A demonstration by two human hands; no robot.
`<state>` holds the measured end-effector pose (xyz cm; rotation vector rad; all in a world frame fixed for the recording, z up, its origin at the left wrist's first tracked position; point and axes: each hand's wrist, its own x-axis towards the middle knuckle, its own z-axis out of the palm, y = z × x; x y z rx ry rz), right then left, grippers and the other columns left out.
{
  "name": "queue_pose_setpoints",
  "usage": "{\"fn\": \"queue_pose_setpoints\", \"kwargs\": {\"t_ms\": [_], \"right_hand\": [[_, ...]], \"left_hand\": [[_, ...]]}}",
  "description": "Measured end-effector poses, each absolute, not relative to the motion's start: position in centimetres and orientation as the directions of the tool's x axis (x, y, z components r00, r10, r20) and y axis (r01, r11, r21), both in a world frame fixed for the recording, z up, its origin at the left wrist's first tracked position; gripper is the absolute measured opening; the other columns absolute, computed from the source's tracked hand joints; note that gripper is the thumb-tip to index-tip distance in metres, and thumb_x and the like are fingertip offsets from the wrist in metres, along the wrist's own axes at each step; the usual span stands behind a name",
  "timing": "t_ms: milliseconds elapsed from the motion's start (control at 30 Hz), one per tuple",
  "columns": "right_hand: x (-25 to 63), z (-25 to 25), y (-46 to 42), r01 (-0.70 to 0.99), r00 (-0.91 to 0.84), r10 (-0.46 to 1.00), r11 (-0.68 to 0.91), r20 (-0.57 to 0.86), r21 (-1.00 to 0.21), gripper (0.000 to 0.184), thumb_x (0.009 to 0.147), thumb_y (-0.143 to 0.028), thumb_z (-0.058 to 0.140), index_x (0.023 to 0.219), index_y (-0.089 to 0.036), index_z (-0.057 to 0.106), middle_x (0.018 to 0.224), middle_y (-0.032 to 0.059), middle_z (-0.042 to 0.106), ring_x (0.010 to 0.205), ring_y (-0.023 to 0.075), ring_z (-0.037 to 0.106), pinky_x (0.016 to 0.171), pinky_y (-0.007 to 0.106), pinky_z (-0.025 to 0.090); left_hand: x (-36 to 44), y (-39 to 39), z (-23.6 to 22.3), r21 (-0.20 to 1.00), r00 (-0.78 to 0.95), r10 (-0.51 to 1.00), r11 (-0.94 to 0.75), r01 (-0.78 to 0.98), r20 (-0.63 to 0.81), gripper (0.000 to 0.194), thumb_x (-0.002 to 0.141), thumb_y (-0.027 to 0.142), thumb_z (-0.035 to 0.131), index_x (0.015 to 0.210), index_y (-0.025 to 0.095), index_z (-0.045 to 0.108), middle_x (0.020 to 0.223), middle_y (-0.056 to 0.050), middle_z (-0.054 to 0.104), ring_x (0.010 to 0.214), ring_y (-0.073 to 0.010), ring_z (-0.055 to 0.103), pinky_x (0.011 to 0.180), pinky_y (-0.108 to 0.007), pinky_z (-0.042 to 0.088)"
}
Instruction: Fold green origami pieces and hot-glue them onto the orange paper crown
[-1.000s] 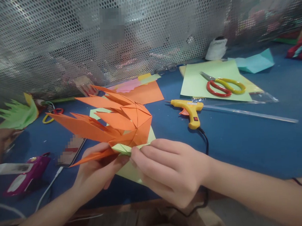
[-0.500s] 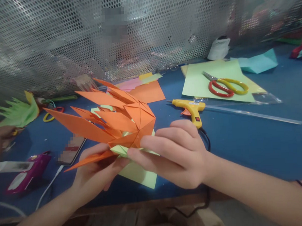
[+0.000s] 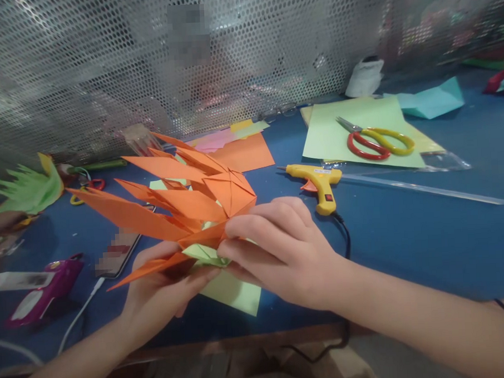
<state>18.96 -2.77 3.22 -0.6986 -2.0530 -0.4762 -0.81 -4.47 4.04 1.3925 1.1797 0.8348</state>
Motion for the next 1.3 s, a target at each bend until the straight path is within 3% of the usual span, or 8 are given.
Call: {"fn": "queue_pose_setpoints", "kwargs": {"t_ms": [167, 367, 567, 833, 1300], "right_hand": [[18.9, 3.3, -2.7, 0.671, -0.470, 0.352, 0.738, 0.809, 0.069, 0.007, 0.085, -0.030, 0.064, 0.082, -0.024, 0.061, 0.085, 0.0018, 0.066, 0.085, 0.0173, 0.053, 0.074, 0.032, 0.042], [19.0, 3.1, -3.0, 0.650, -0.424, 0.319, 0.759, 0.848, 0.040, 0.012, 0.080, -0.028, 0.071, 0.090, -0.025, 0.064, 0.083, 0.0012, 0.066, 0.085, 0.0172, 0.053, 0.074, 0.032, 0.045], [18.9, 3.0, -2.8, 0.667, -0.392, 0.310, 0.744, 0.866, 0.036, 0.012, 0.080, -0.026, 0.070, 0.089, -0.024, 0.064, 0.082, 0.0010, 0.066, 0.080, 0.0158, 0.056, 0.072, 0.032, 0.045], [18.9, 2.5, -2.5, 0.672, -0.432, 0.358, 0.740, 0.828, 0.030, 0.012, 0.081, -0.023, 0.068, 0.090, -0.025, 0.060, 0.092, 0.0023, 0.066, 0.088, 0.0171, 0.056, 0.079, 0.034, 0.046], [18.8, 3.3, -2.3, 0.660, -0.403, 0.454, 0.746, 0.795, -0.091, 0.010, 0.080, -0.026, 0.070, 0.083, -0.023, 0.061, 0.091, 0.0056, 0.059, 0.083, 0.0198, 0.054, 0.075, 0.037, 0.042]], "left_hand": [[-0.7, -4.5, 4.2, 0.981, 0.269, 0.957, 0.064, 0.184, -0.113, 0.013, 0.071, 0.023, 0.076, 0.082, 0.020, 0.070, 0.046, 0.008, 0.048, 0.032, -0.0029, 0.036, 0.029, -0.012, 0.027], [-0.7, -4.7, 3.3, 0.974, 0.189, 0.982, -0.029, 0.224, -0.015, 0.016, 0.066, 0.030, 0.079, 0.071, 0.019, 0.069, 0.062, 0.002, 0.061, 0.048, -0.0088, 0.052, 0.042, -0.017, 0.044], [-0.8, -4.5, 4.3, 0.959, 0.240, 0.957, 0.097, 0.265, -0.163, 0.018, 0.074, 0.035, 0.073, 0.079, 0.018, 0.068, 0.050, 0.005, 0.053, 0.032, -0.0045, 0.036, 0.027, -0.015, 0.031], [-0.4, -4.0, 3.6, 0.974, 0.202, 0.974, 0.059, 0.218, -0.104, 0.018, 0.074, 0.033, 0.074, 0.084, 0.019, 0.071, 0.048, 0.007, 0.049, 0.032, -0.0015, 0.033, 0.028, -0.010, 0.027], [-0.6, -4.0, 3.1, 0.971, 0.194, 0.976, 0.058, 0.231, -0.104, 0.017, 0.073, 0.032, 0.074, 0.077, 0.017, 0.067, 0.049, 0.006, 0.048, 0.032, -0.0013, 0.033, 0.027, -0.010, 0.025]]}}
